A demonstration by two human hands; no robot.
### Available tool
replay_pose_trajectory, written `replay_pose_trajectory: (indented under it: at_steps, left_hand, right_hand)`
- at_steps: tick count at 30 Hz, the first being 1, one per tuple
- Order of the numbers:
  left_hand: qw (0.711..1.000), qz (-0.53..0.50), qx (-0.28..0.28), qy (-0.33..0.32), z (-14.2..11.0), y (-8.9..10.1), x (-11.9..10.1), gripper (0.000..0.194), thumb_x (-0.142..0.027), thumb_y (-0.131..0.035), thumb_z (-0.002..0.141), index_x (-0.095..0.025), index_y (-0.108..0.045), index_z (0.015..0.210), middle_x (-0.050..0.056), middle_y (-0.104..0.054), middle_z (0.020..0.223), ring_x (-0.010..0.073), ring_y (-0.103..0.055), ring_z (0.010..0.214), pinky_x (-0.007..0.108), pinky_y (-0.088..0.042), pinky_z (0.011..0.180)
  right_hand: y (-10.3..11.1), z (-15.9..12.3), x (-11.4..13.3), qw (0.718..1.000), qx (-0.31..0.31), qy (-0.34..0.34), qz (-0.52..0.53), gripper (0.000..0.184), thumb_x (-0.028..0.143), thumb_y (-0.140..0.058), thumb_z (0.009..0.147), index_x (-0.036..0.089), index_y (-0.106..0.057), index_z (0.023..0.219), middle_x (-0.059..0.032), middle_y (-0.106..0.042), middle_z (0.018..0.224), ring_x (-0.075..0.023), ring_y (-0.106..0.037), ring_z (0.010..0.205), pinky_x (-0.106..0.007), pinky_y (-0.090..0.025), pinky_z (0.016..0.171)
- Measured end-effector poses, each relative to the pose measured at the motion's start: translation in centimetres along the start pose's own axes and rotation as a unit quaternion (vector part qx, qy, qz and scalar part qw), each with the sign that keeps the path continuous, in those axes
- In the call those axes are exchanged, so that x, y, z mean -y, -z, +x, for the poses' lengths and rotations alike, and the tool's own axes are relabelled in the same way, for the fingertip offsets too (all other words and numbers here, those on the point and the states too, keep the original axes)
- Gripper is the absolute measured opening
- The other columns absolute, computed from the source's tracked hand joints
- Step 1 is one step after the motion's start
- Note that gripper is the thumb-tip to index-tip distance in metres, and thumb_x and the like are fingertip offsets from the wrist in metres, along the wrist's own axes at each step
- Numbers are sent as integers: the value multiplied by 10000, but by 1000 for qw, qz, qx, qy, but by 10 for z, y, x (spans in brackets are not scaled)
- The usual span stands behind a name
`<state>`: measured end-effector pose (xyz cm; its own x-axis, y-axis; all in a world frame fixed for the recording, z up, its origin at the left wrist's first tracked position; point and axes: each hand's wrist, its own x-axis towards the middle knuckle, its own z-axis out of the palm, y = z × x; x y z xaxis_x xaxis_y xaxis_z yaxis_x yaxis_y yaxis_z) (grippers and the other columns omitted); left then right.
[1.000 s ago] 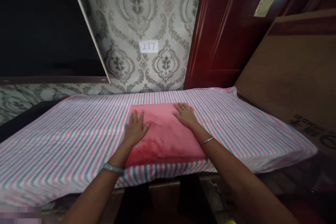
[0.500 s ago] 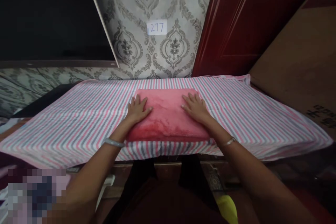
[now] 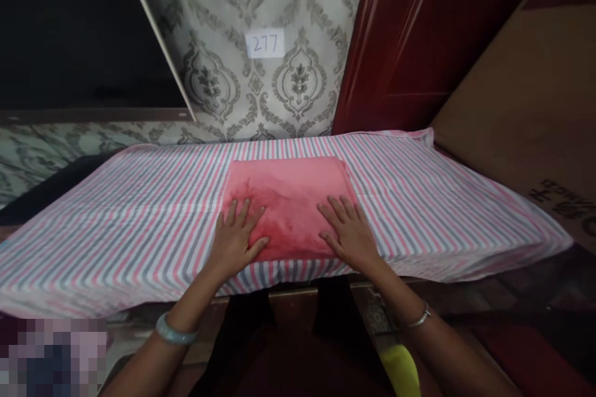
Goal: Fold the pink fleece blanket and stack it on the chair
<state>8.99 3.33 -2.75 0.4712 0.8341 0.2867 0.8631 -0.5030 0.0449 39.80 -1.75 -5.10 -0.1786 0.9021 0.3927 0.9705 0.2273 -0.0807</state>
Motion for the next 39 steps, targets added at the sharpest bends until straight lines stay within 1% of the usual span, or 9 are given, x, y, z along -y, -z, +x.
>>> replay_pose_trajectory:
  at_steps: [6, 10, 13, 17, 23, 27, 30, 36, 39]
  left_hand:
    - [999, -37, 37, 2, 6, 11, 18, 629, -577, -485, 939, -300, -472, 1503, 118, -348, 1619, 428, -214, 1513, 684, -295, 1136]
    - [996, -85, 35, -14, 34, 34, 19, 559, -572, -502, 921, -251, -640, 1357, 127, -548, 1479, 396, -450, 1404, 616, -361, 1136]
    - [982, -171, -10, -76, 75, 46, -6, 457, -494, -512, 923, -229, -706, 1241, 111, -687, 1303, 319, -631, 1216, 488, -475, 1073]
    - [950, -278, 25, -144, 150, 39, -59, 370, -397, -547, 898, -209, -746, 1148, 104, -738, 1195, 290, -690, 1097, 414, -527, 999]
    - [930, -303, 11, -209, 238, -5, -111, 406, -145, -473, 837, -183, -747, 1134, 97, -725, 1220, 250, -655, 1173, 404, -477, 1076]
    - [911, -309, 15, -273, 242, -37, -110, 470, -71, -477, 801, -253, -724, 1157, 59, -640, 1380, 237, -582, 1287, 453, -431, 1125]
    - [902, -337, -12, -269, 234, -50, -103, 378, -81, -497, 795, -227, -715, 1068, 94, -655, 1331, 244, -581, 1272, 454, -440, 1105]
    - [866, -454, -33, -205, 232, -49, -94, 213, -123, -505, 727, -211, -625, 879, 98, -683, 1182, 232, -613, 1156, 416, -474, 1031]
    - [849, -496, -37, -178, 233, -46, -94, 88, -182, -543, 745, -220, -587, 811, 97, -691, 1166, 244, -616, 1153, 426, -471, 1030]
  right_hand:
    - [2, 6, -9, 992, -11, -1, 127, 553, 502, -487, 998, 292, -466, 1509, -60, -375, 1596, -312, -280, 1491, -589, -265, 1191]
    - [2, 23, -41, 956, -107, -55, 268, 512, 427, -485, 962, 209, -576, 1416, -118, -553, 1453, -267, -492, 1363, -496, -378, 1160]
    - [-1, 44, -65, 919, -158, -135, 336, 480, 379, -532, 883, 202, -656, 1312, -121, -640, 1342, -285, -599, 1235, -498, -466, 1076]
    - [-7, 71, -83, 870, -137, -234, 412, 443, 310, -500, 841, 184, -703, 1214, -96, -738, 1133, -255, -696, 1012, -429, -553, 924]
    - [-8, 84, -85, 879, -118, -240, 394, 247, 253, -553, 791, 183, -752, 919, -83, -756, 953, -259, -697, 906, -388, -533, 864]
    - [-2, 83, -77, 908, -117, -181, 360, 180, 284, -582, 816, 211, -737, 871, -62, -736, 890, -229, -668, 828, -334, -506, 788]
    - [3, 90, -80, 912, -104, -131, 374, 217, 385, -585, 847, 220, -706, 774, -43, -708, 807, -204, -640, 759, -295, -478, 707]
    - [-1, 134, -119, 845, -144, -247, 452, 277, 460, -496, 808, 214, -605, 744, 5, -602, 651, -139, -512, 522, -255, -399, 541]
    - [-17, 149, -125, 839, -158, -270, 445, 311, 503, -468, 812, 220, -578, 748, 0, -605, 660, -148, -529, 549, -261, -408, 562]
